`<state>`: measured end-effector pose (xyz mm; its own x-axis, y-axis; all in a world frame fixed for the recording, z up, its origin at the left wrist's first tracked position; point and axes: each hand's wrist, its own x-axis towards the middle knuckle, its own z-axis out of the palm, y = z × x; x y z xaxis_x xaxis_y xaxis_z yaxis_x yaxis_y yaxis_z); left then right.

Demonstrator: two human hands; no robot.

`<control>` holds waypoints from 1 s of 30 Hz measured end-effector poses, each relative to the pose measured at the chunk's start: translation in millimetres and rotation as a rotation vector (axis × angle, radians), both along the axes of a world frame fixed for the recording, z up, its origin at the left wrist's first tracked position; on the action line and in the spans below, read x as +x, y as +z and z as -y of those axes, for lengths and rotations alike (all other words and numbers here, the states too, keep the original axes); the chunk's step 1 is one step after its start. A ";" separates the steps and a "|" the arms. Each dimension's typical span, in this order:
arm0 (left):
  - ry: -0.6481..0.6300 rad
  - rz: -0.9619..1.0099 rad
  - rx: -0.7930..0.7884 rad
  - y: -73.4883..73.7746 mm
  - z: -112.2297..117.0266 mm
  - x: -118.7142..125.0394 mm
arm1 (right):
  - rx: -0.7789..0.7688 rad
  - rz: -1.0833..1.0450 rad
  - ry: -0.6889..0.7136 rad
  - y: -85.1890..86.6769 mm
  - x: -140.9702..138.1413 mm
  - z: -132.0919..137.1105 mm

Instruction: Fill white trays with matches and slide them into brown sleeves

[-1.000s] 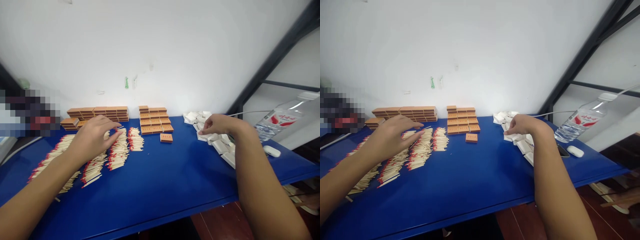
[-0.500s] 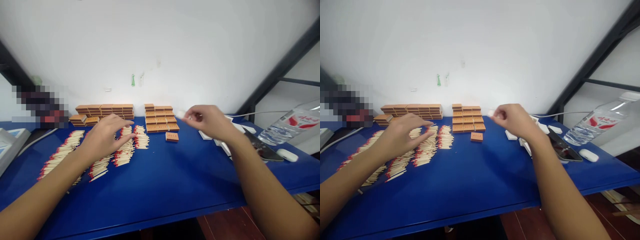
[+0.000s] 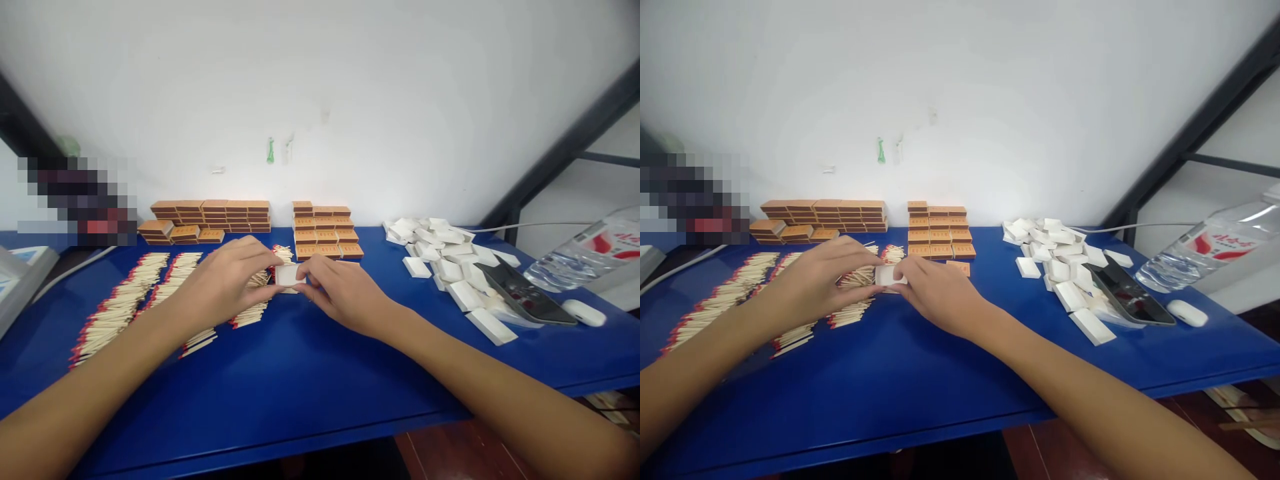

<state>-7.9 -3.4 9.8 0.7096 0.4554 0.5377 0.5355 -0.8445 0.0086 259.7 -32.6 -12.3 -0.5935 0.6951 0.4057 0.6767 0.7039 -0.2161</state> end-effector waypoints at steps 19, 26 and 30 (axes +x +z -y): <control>0.115 0.017 0.099 10.7 -12.9 -16.5 | -0.310 0.062 -0.037 -1.0 2.7 -11.4; 0.057 -0.014 0.057 5.1 -7.9 -11.7 | -0.056 -0.028 -0.036 12.7 24.4 -14.3; 0.001 -0.006 0.048 2.7 -0.7 -2.9 | 0.081 0.021 -0.035 13.5 19.7 -9.6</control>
<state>-10.8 -2.7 12.4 0.7125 0.4297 0.5547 0.5361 -0.8434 -0.0353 279.4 -23.0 1.2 -0.5779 0.6812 0.4494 0.7052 0.6940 -0.1451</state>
